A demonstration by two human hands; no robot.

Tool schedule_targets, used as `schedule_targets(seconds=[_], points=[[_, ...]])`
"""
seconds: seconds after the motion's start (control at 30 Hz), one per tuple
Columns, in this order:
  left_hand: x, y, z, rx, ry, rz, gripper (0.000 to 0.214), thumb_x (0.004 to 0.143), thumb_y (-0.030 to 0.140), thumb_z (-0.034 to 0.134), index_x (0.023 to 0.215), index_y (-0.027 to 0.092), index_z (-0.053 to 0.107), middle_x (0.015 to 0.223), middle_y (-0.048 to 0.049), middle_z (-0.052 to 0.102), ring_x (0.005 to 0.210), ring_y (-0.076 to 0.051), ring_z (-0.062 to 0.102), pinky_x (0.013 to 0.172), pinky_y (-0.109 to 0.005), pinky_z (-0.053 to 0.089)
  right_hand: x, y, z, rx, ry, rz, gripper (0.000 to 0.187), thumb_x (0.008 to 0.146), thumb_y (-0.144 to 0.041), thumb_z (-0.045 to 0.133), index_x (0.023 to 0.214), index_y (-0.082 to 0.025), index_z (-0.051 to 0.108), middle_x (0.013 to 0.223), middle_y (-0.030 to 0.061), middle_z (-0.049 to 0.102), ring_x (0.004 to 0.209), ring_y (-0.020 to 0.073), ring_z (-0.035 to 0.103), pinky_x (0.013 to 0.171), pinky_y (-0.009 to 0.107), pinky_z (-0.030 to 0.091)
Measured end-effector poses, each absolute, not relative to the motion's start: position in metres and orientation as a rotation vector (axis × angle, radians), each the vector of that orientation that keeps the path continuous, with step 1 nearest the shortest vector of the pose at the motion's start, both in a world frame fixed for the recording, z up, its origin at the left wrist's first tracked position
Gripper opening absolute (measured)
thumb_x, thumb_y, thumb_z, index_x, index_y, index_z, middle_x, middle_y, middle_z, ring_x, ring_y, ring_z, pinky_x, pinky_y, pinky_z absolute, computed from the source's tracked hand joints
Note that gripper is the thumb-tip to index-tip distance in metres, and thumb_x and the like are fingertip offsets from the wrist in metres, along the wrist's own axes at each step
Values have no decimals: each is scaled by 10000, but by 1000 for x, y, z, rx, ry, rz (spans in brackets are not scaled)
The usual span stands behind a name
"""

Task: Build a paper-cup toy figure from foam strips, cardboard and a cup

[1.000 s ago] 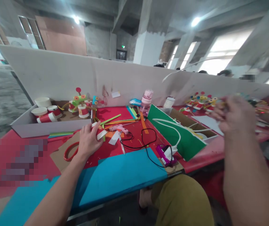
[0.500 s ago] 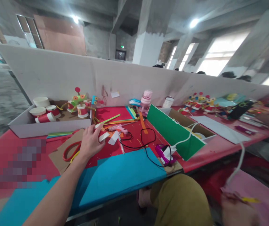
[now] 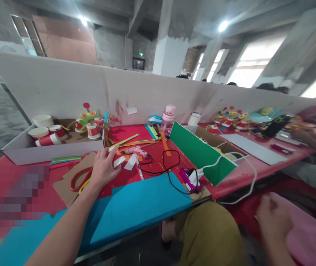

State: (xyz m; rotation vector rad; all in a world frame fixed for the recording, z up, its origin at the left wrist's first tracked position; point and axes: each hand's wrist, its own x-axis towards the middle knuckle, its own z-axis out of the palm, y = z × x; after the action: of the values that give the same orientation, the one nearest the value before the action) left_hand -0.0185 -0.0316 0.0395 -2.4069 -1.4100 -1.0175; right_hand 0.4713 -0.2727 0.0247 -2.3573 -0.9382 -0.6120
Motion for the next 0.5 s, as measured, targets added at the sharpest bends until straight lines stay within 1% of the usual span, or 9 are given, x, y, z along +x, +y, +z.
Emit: schedule_targets(seconds=[0.07, 0.1, 0.13, 0.2, 0.23, 0.3, 0.37, 0.43, 0.5], points=[[-18, -32, 39, -2407, -1413, -1014, 713, 738, 327, 612, 1411, 258, 386, 1163, -124, 482, 1081, -314, 462, 933, -451, 395, 494, -241, 65, -2170, -906, -547, 396, 862, -392, 399, 1171, -242, 596, 1082, 236, 649, 937, 323, 642, 717, 428, 473], [-17, -32, 39, -2407, -1413, -1013, 717, 733, 325, 615, 1409, 258, 388, 1160, -124, 482, 1079, -313, 463, 933, -451, 396, 502, -224, 86, -2102, -1041, -456, 394, 840, -384, 448, 1182, -242, 583, 1180, 225, 615, 996, 302, 625, 771, 414, 462], [-17, -32, 39, -2406, -1413, -1012, 721, 728, 323, 619, 1409, 256, 389, 1159, -124, 481, 1076, -313, 463, 932, -450, 397, 506, -209, 104, -2080, -1126, -345, 345, 850, -389, 432, 1104, -243, 615, 1147, 221, 630, 1010, 294, 615, 793, 412, 450], [-17, -32, 39, -2406, -1414, -1008, 732, 723, 322, 622, 1412, 254, 384, 1163, -123, 476, 1074, -312, 462, 931, -448, 397, 506, -188, 128, -2056, -1287, -108, 304, 873, -425, 383, 921, -278, 644, 986, 180, 681, 949, 276, 624, 797, 398, 443], [-18, -32, 39, -2407, -1417, -1006, 738, 722, 324, 623, 1415, 254, 379, 1167, -123, 473, 1075, -312, 461, 929, -447, 397, 502, -185, 132, -2057, -1342, -92, 292, 865, -443, 391, 853, -286, 637, 923, 171, 685, 915, 278, 626, 787, 396, 443], [-18, -33, 40, -2407, -1428, -1001, 749, 719, 325, 626, 1420, 250, 372, 1177, -124, 465, 1079, -311, 456, 929, -444, 394, 490, -193, 121, -2032, -1346, -313, 278, 857, -451, 386, 853, -295, 616, 897, 174, 673, 908, 292, 622, 789, 406, 441], [-18, -33, 40, -2409, -1437, -993, 766, 710, 322, 631, 1425, 242, 367, 1185, -127, 459, 1076, -310, 454, 931, -444, 388, 479, -213, 92, -1960, -1291, -633, 292, 866, -403, 346, 992, -290, 584, 985, 195, 657, 986, 307, 606, 828, 416, 440], [-17, -35, 41, -2412, -1442, -988, 775, 710, 318, 629, 1432, 238, 359, 1189, -128, 456, 1072, -307, 452, 934, -443, 382, 471, -236, 55, -2042, -1232, -792, 282, 844, -346, 324, 933, -288, 585, 885, 218, 648, 921, 341, 617, 760, 443, 457], [-16, -37, 42, -2417, -1440, -994, 769, 716, 314, 622, 1434, 241, 356, 1193, -127, 455, 1081, -305, 445, 936, -438, 379, 469, -251, 25, -2173, -1426, -771, 247, 802, -316, 359, 788, -309, 606, 755, 196, 628, 800, 333, 636, 700, 436, 469]])
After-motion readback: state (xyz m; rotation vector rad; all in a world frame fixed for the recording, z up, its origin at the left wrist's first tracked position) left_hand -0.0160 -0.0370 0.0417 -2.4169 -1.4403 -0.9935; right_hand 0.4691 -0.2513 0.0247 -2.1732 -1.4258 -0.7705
